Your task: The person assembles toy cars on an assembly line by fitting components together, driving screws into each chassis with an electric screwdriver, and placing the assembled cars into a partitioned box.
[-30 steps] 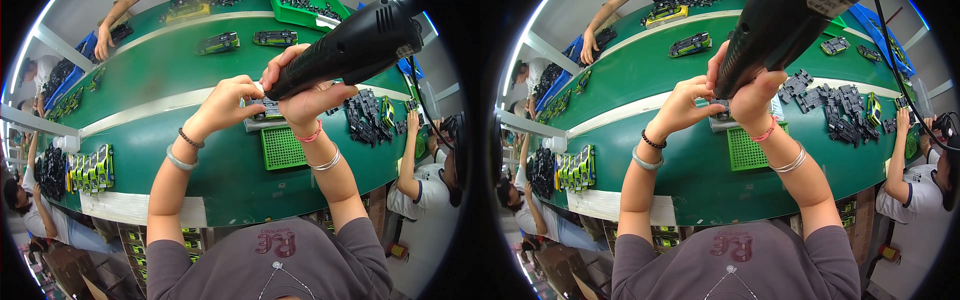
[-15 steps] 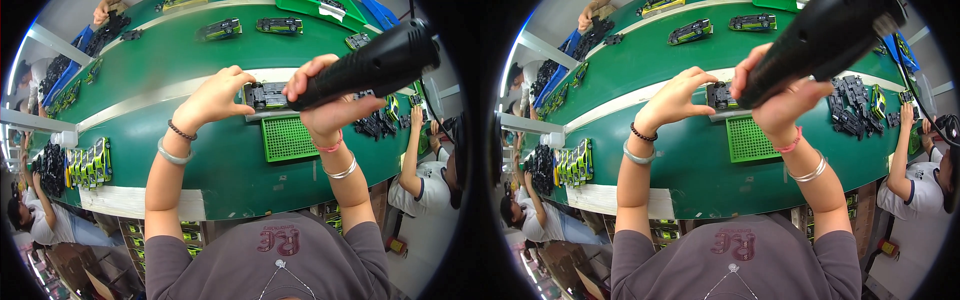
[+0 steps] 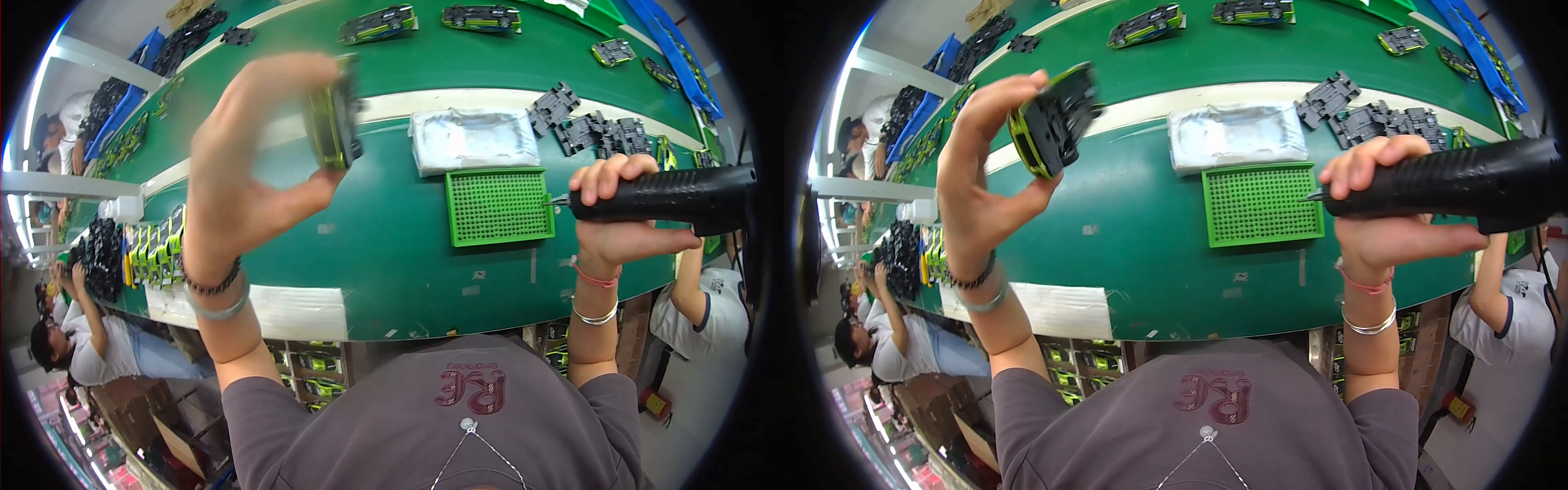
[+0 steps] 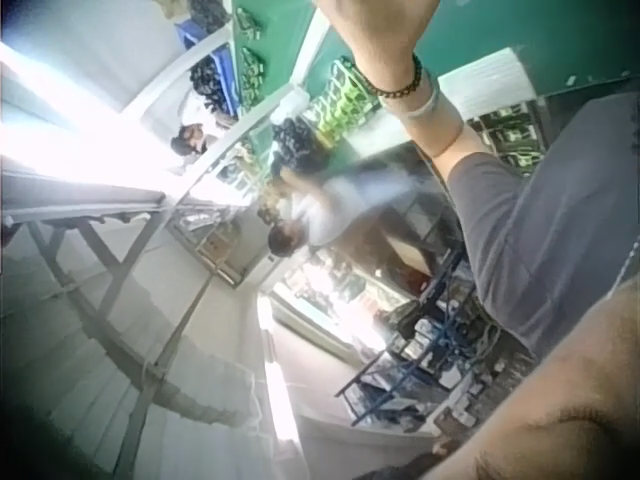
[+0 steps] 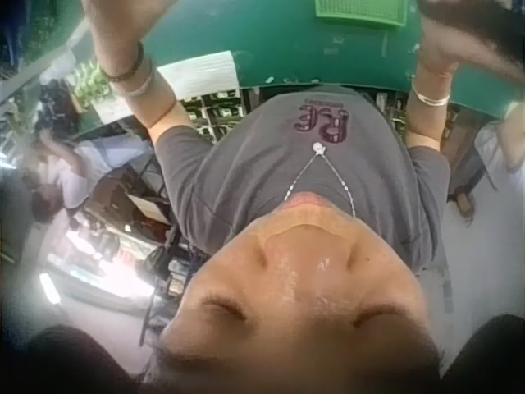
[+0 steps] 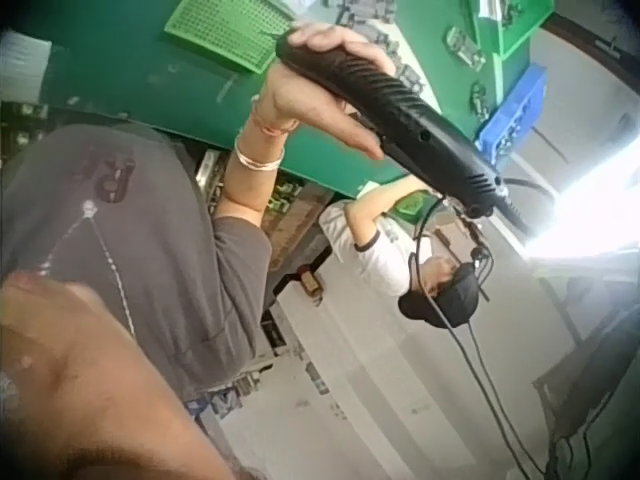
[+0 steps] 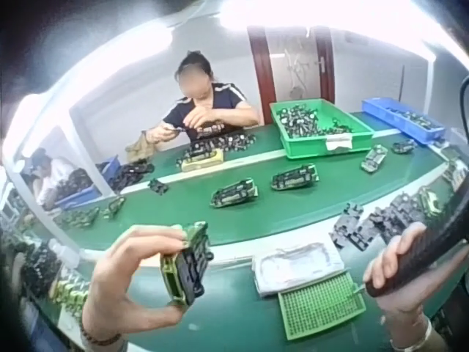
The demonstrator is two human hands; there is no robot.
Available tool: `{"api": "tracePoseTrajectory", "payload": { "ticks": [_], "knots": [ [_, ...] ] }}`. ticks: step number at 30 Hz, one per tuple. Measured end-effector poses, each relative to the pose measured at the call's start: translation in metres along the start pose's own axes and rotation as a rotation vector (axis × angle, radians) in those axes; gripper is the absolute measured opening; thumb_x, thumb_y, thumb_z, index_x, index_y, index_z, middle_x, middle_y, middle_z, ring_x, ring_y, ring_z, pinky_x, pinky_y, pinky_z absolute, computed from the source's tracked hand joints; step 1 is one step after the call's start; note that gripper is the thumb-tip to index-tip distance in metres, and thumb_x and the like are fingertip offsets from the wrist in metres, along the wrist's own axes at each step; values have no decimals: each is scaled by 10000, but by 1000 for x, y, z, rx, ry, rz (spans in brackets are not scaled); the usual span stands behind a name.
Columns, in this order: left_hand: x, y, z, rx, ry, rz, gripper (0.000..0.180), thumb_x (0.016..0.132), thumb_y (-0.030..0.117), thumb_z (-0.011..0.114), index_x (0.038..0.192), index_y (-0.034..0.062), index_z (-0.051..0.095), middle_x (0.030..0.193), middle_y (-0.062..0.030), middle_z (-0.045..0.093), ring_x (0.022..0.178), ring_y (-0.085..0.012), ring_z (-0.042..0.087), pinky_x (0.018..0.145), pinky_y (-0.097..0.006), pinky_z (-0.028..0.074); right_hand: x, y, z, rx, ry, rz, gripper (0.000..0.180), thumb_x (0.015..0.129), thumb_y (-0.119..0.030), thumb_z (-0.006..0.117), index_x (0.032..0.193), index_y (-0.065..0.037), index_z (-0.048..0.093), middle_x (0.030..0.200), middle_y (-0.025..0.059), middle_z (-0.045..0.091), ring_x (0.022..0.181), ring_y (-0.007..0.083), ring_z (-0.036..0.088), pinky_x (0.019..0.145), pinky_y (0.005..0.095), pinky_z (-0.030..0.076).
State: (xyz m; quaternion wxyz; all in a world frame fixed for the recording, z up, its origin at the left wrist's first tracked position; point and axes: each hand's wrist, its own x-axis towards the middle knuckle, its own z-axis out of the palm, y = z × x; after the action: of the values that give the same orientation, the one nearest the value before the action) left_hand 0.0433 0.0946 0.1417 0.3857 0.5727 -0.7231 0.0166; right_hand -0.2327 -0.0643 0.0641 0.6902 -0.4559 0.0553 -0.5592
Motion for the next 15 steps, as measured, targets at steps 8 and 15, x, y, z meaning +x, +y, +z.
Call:
{"api": "tracePoseTrajectory", "payload": {
  "ticks": [8, 15],
  "knots": [
    [-63, -36, 39, 365, -528, -252, 654, 601, 96, 735, 1214, 116, 508, 1186, -130, 504, 1071, -320, 499, 900, -375, 426, -4, -1, -15, 18, -48, 58, 990, 524, -951, 264, 886, -57, 485, 669, 55, 492, 568, 177, 499, 582, 355, 442],
    [-77, -57, 26, 396, -528, -265, 686, 626, 41, 688, 1273, 116, 471, 1179, -148, 502, 1112, -329, 452, 922, -385, 400, -6, 0, -23, 11, -51, 62, 987, 526, -949, 274, 903, -59, 478, 688, 55, 498, 562, 169, 498, 589, 345, 449]
  ]
}}
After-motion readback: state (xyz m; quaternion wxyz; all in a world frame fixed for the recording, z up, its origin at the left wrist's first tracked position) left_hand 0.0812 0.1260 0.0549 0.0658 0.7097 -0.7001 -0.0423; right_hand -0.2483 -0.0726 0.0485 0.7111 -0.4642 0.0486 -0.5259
